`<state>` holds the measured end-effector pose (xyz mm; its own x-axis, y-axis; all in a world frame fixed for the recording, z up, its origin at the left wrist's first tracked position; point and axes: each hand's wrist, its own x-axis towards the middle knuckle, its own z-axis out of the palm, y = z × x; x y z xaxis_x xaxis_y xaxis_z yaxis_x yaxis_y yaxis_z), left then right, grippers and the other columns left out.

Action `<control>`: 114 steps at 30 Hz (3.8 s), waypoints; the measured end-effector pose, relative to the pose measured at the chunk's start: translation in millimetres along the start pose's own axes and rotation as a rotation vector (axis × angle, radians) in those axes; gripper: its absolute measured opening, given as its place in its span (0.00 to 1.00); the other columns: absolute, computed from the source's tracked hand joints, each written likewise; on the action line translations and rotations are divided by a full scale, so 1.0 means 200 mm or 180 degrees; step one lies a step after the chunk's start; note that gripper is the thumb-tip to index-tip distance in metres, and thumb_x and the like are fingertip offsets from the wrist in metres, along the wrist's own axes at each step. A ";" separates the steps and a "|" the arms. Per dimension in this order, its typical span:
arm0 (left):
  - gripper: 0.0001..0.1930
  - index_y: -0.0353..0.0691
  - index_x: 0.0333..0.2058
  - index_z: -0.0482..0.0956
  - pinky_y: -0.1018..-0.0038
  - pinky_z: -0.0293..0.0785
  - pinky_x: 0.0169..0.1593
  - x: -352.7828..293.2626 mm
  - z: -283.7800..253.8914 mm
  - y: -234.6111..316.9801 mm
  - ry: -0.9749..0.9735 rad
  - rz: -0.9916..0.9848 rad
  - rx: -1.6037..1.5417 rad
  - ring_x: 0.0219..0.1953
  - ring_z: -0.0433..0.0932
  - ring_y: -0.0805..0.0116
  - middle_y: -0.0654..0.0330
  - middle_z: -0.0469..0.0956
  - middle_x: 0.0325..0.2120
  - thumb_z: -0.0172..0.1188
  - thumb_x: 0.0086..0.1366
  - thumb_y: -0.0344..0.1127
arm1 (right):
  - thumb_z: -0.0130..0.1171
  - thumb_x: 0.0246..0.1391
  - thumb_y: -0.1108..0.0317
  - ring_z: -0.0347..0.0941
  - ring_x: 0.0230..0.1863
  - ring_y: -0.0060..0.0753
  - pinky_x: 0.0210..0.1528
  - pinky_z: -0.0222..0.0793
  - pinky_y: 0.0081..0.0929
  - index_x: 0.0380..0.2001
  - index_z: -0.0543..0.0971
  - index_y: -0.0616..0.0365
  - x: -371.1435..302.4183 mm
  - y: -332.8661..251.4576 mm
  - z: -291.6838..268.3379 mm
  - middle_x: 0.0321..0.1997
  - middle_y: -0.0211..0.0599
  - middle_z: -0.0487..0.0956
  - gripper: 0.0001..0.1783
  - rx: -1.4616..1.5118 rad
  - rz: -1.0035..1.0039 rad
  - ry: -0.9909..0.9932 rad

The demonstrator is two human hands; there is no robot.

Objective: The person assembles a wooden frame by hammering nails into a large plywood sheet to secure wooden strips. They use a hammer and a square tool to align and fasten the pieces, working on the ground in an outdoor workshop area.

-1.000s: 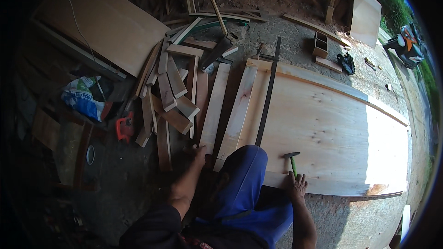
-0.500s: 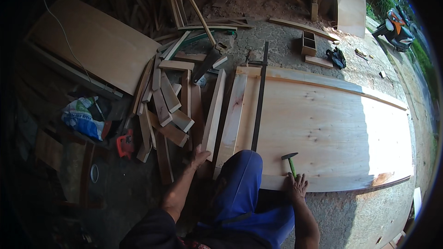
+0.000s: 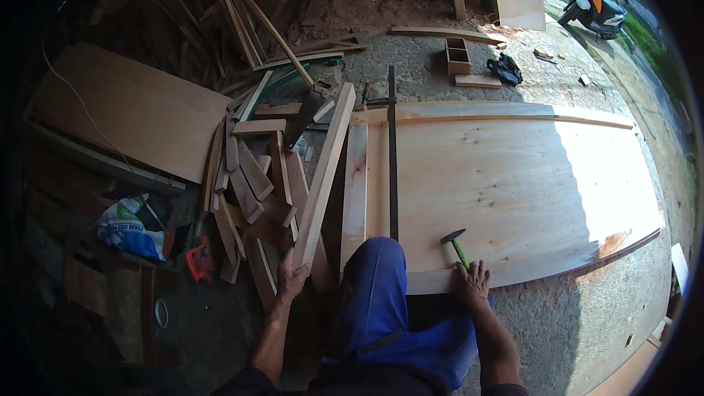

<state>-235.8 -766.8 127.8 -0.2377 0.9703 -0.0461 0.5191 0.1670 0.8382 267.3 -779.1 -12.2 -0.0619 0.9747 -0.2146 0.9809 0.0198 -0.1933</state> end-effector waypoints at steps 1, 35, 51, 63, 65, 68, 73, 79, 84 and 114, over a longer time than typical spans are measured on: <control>0.28 0.33 0.59 0.73 0.67 0.79 0.44 -0.03 -0.03 -0.01 -0.0025 0.0020 0.0287 0.40 0.83 0.64 0.51 0.84 0.38 0.61 0.59 0.33 | 0.56 0.60 0.57 0.53 0.73 0.69 0.70 0.49 0.67 0.67 0.68 0.36 0.00 -0.01 0.01 0.63 0.52 0.67 0.31 0.0012 -0.0024 0.0013; 0.25 0.39 0.55 0.78 0.62 0.78 0.50 0.54 -0.06 -0.24 -0.0798 0.0459 0.1035 0.48 0.83 0.56 0.51 0.84 0.44 0.71 0.59 0.36 | 0.58 0.58 0.59 0.49 0.77 0.66 0.73 0.48 0.67 0.69 0.65 0.33 0.03 -0.05 -0.06 0.69 0.49 0.64 0.35 -0.0078 0.0150 -0.0406; 0.30 0.38 0.63 0.71 0.55 0.68 0.64 0.49 0.32 -0.56 -0.0359 -0.0237 0.0916 0.62 0.74 0.49 0.47 0.76 0.59 0.65 0.65 0.42 | 0.52 0.65 0.58 0.51 0.75 0.68 0.72 0.50 0.66 0.66 0.67 0.35 0.05 -0.10 -0.11 0.66 0.52 0.65 0.26 -0.0353 0.0371 -0.0533; 0.43 0.47 0.72 0.60 0.48 0.70 0.55 0.13 0.39 -0.77 0.0510 0.0544 0.2837 0.51 0.75 0.45 0.48 0.74 0.54 0.57 0.64 0.63 | 0.48 0.69 0.54 0.48 0.77 0.68 0.73 0.48 0.67 0.67 0.67 0.37 0.07 -0.17 -0.06 0.67 0.53 0.65 0.25 -0.0370 0.0397 -0.0693; 0.36 0.49 0.72 0.61 0.43 0.71 0.53 0.05 0.34 -0.77 0.0430 0.0446 0.2784 0.53 0.73 0.41 0.45 0.70 0.56 0.57 0.68 0.51 | 0.47 0.69 0.53 0.48 0.77 0.67 0.74 0.47 0.67 0.67 0.67 0.37 0.06 -0.16 -0.08 0.68 0.53 0.64 0.24 -0.0391 0.0452 -0.0686; 0.37 0.46 0.71 0.61 0.45 0.70 0.56 -0.07 0.22 -0.81 0.0756 0.0591 0.3501 0.54 0.73 0.41 0.44 0.70 0.57 0.58 0.67 0.50 | 0.48 0.70 0.55 0.48 0.77 0.67 0.74 0.46 0.66 0.67 0.67 0.36 0.07 -0.12 -0.07 0.68 0.52 0.64 0.24 -0.0347 0.0547 -0.0647; 0.35 0.44 0.70 0.61 0.46 0.66 0.62 -0.26 0.03 -0.73 0.0906 0.0134 0.2104 0.58 0.70 0.38 0.42 0.67 0.63 0.59 0.68 0.48 | 0.47 0.70 0.54 0.48 0.77 0.66 0.74 0.46 0.65 0.66 0.68 0.35 0.07 -0.13 -0.06 0.68 0.51 0.65 0.23 -0.0378 0.0524 -0.0590; 0.35 0.35 0.65 0.65 0.50 0.62 0.65 0.57 -0.20 -0.50 0.1843 0.0468 0.1410 0.62 0.67 0.42 0.44 0.70 0.59 0.67 0.64 0.43 | 0.52 0.66 0.58 0.48 0.77 0.67 0.74 0.46 0.63 0.67 0.66 0.35 0.06 -0.14 -0.05 0.69 0.51 0.63 0.27 -0.0447 0.0524 -0.0685; 0.45 0.35 0.68 0.58 0.50 0.62 0.68 1.35 -0.38 -0.65 0.1704 -0.0595 0.1620 0.66 0.64 0.38 0.35 0.65 0.63 0.69 0.61 0.55 | 0.55 0.64 0.58 0.47 0.77 0.69 0.74 0.46 0.63 0.67 0.67 0.35 0.08 -0.16 -0.06 0.68 0.52 0.64 0.29 -0.0333 0.0635 -0.0737; 0.27 0.36 0.63 0.69 0.52 0.79 0.60 0.53 -0.19 -0.35 0.0222 -0.1143 -0.4669 0.58 0.79 0.45 0.49 0.78 0.57 0.62 0.69 0.38 | 0.59 0.61 0.53 0.43 0.78 0.70 0.73 0.46 0.71 0.71 0.62 0.36 0.10 -0.14 -0.12 0.72 0.56 0.59 0.36 -0.0264 0.0560 -0.1018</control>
<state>-328.0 -682.9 84.4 -0.2294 0.9001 -0.3704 -0.8183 0.0277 0.5741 242.3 -755.7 11.3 0.0673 0.8463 -0.5284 0.9925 -0.1111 -0.0515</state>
